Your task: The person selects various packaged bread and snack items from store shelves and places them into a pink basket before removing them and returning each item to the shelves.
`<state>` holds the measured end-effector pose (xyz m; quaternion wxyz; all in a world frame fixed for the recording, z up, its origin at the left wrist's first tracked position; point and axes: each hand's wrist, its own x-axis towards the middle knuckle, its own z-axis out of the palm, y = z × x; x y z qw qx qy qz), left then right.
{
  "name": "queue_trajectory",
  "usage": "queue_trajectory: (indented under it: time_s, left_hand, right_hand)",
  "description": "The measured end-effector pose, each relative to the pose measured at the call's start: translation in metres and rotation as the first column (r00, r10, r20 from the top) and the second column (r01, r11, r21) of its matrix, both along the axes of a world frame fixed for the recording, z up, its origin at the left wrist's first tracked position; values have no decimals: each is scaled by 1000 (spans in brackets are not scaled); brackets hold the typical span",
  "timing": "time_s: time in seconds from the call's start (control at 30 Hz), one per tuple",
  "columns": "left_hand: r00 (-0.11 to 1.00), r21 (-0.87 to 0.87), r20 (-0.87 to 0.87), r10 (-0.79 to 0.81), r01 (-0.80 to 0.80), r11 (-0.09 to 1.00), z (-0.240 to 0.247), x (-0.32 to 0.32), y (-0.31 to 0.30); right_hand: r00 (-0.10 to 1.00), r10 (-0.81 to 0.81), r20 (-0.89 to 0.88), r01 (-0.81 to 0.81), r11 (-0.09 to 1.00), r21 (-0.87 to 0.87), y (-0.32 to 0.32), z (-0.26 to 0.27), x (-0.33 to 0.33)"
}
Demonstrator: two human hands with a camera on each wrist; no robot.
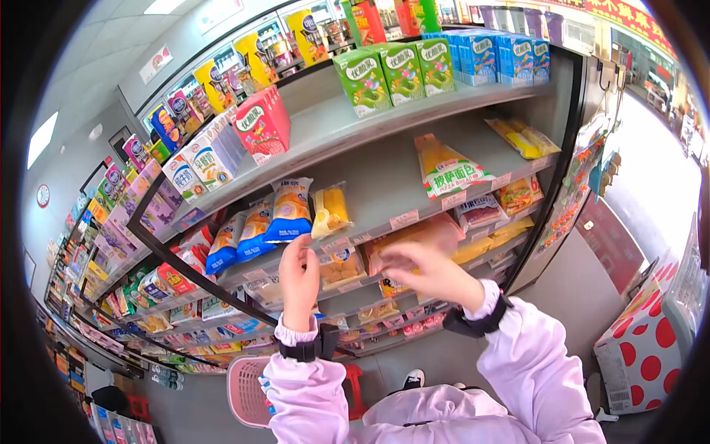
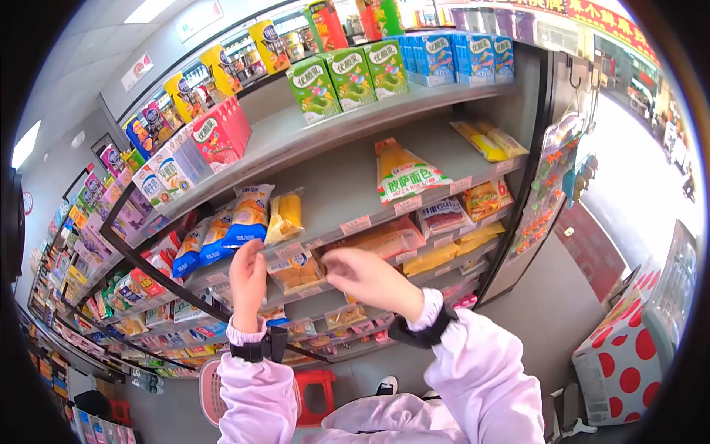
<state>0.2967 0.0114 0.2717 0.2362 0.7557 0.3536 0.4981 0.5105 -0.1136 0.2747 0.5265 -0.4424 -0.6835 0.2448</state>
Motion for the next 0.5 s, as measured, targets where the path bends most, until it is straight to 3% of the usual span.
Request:
queue_trajectory:
  time_s: [0.07,0.1,0.13,0.23,0.27,0.33,0.43,0.5]
  left_hand:
    - [968,83,-203,146,-131,988,8,4,13]
    - [930,131,-296,215,-184,974,9,7,18]
    - [922,163,-323,214,-169,972,9,7,24]
    - [913,255,-346,215,-129,958,13,13,35]
    - [909,261,-364,205,-112,959,14,12,38]
    - [897,268,-403,182,-74,961,11,9,46]
    - [920,76,-391,39,-10,997,21,7,47]
    - [968,-49,-234,-89,80,996,10,5,60]
  right_hand:
    - [999,-40,-4,40,997,-58,30,22,-7]
    - [960,-215,182,198,974,107,53,18,-8]
    - [853,-406,327,317,902,293,74,13,-7]
    - [701,-424,573,396,900,181,112,13,-11]
    - [697,-407,591,397,905,156,124,8,-13]
    - [708,-272,652,299,952,72,135,10,-14]
    - [829,-195,524,197,979,53,149,0,-9]
    - [856,-177,485,218,976,-28,144,15,-5]
